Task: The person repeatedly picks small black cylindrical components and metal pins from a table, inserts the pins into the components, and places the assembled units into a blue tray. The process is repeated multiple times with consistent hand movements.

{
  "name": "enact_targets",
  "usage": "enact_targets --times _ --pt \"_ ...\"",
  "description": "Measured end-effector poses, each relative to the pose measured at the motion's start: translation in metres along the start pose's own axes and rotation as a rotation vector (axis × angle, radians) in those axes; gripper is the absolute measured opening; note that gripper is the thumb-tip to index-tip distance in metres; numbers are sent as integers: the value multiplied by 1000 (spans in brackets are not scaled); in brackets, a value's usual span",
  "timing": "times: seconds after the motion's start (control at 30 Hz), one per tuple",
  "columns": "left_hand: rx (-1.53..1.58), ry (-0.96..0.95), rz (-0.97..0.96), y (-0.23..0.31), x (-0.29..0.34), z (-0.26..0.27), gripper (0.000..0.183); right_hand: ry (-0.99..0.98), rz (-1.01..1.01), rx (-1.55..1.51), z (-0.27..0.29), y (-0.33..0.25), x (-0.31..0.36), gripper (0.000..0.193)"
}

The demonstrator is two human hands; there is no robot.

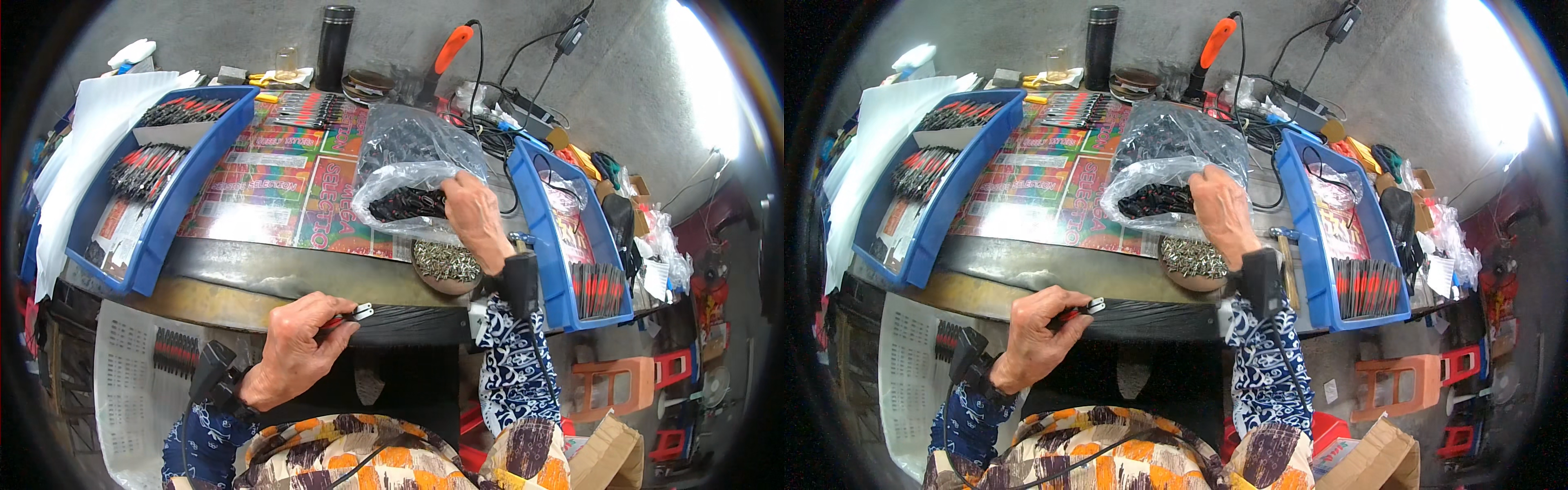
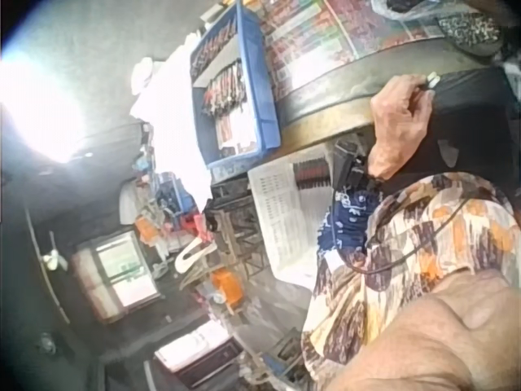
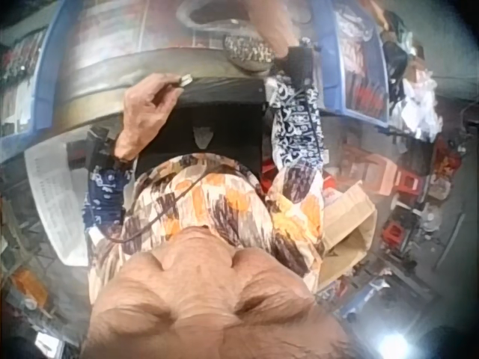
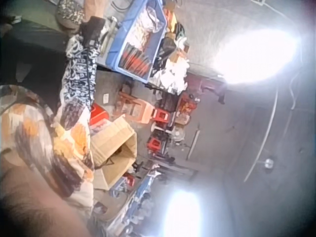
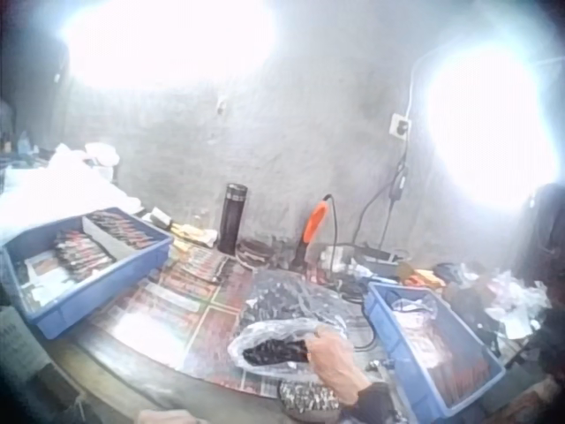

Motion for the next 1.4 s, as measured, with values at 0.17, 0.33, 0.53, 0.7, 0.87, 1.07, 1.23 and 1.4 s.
enact_targets --times 0.17,0.33,0.53,0.7,0.87,1.07,1.23,1.4 --pt "18 -19 19 4 6 0 21 196 -93 -683 53 -33 33 23" --pt "34 -38 16 11 14 -5 21 166 -323 -1272 61 -78 81 22" --pt "23 -100 15 20 27 -14 22 152 -392 -1416 61 -115 118 21" --pt "28 -107 -22 24 35 -19 23 183 -516 -1538 50 -127 140 23" --pt "22 -125 -5 24 39 -23 23 171 -450 -1556 48 -133 145 25" --pt "-4 -141 12 23 42 -26 23 186 -501 -1502 46 -132 151 22" --pt "-1 -158 -6 22 43 -28 22 146 -519 -1551 40 -134 153 23" --pt "6 -164 -11 21 44 -30 21 138 -525 -1684 31 -140 154 21"
Point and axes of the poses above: each hand's wrist, its own x-axis away from the middle knuckle, its own z-axis out of the back of the hand, y = z × x, the point moved 9 cm from there along -x, towards the middle knuckle, and after that the axes turned 9 degrees about z, right-handed, at the moved point
